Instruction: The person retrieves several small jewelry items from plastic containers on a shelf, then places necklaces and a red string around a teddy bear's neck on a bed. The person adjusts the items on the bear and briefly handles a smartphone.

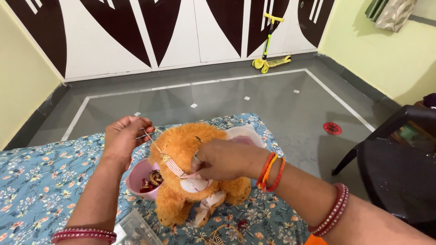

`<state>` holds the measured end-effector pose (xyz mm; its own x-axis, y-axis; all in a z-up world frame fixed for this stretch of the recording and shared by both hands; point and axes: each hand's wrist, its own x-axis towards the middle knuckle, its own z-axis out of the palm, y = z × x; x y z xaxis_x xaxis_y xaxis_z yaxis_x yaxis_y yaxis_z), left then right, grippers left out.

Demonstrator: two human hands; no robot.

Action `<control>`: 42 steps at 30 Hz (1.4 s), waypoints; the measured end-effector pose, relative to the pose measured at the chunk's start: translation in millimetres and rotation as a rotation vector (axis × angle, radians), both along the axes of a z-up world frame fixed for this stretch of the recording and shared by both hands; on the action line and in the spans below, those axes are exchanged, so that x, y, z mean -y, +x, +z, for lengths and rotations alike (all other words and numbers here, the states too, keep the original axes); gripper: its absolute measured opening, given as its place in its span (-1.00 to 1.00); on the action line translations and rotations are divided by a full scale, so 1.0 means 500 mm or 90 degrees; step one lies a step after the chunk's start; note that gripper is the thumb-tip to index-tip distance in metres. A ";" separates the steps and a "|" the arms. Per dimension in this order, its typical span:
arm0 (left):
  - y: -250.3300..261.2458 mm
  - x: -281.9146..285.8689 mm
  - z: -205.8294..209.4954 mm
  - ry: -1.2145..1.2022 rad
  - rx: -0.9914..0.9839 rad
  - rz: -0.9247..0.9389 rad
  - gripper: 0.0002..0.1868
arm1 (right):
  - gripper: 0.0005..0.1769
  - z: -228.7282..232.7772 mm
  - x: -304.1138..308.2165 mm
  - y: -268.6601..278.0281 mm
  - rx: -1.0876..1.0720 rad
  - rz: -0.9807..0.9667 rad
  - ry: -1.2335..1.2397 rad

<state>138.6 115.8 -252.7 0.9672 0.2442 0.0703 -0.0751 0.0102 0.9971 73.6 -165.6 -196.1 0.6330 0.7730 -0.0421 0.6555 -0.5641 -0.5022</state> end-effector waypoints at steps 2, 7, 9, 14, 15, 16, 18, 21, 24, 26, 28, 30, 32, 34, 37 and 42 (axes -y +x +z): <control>0.012 0.009 -0.017 0.075 -0.017 0.015 -0.97 | -0.76 -0.020 -0.003 -0.008 0.016 -0.003 -0.030; 0.030 0.042 -0.061 0.316 -0.002 0.077 -0.90 | -0.72 -0.049 -0.007 -0.023 -0.022 -0.003 -0.026; 0.024 0.061 -0.066 0.370 -0.008 0.103 -0.86 | -0.71 -0.052 -0.008 -0.022 -0.023 -0.017 -0.005; -0.011 0.112 0.001 0.388 -0.046 0.176 -0.78 | -0.65 -0.049 -0.003 -0.020 0.056 -0.133 0.007; -0.020 0.123 0.020 0.394 -0.062 0.187 -0.67 | -0.63 -0.048 -0.004 -0.019 0.082 -0.142 0.022; -0.029 0.133 0.037 0.389 -0.079 0.173 -0.61 | -0.62 -0.048 -0.005 -0.017 0.108 -0.151 0.038; -0.043 0.153 0.065 0.378 -0.116 0.142 -0.47 | -0.56 -0.052 -0.003 -0.015 0.094 -0.147 0.084; -0.053 0.170 0.079 0.487 -0.103 0.102 -0.32 | -0.47 -0.060 0.002 -0.009 0.130 -0.135 0.100; -0.052 0.173 0.063 0.494 -0.143 0.071 -0.24 | -0.45 -0.070 0.005 -0.002 0.106 -0.172 0.148; -0.051 0.166 0.047 0.501 -0.122 0.109 -0.20 | -0.48 -0.074 0.009 0.006 0.051 -0.253 0.144; -0.050 0.163 0.028 0.472 -0.119 0.122 -0.23 | -0.50 -0.080 0.021 0.015 -0.015 -0.375 0.080; -0.056 0.158 0.011 0.408 -0.144 0.111 -0.31 | -0.37 -0.092 0.027 0.022 0.028 -0.372 0.087; -0.060 0.165 -0.002 0.408 -0.102 0.107 -0.33 | -0.23 -0.108 0.036 0.030 -0.066 -0.385 0.114; -0.060 0.169 -0.006 0.384 -0.084 0.105 -0.34 | -0.09 -0.127 0.039 0.044 -0.298 -0.408 0.163; -0.060 0.172 -0.009 0.315 -0.119 0.103 -0.32 | -0.03 -0.164 0.042 0.063 -0.148 -0.365 0.120; -0.057 0.159 -0.019 0.214 -0.183 0.080 -0.25 | -0.17 -0.178 0.029 0.091 0.173 -0.264 0.230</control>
<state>109.9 36.4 -262.4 0.9235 0.3699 -0.1016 0.2256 -0.3094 0.9238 119.1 -180.0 -285.2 0.8359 0.3948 0.3814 0.5486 -0.6255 -0.5549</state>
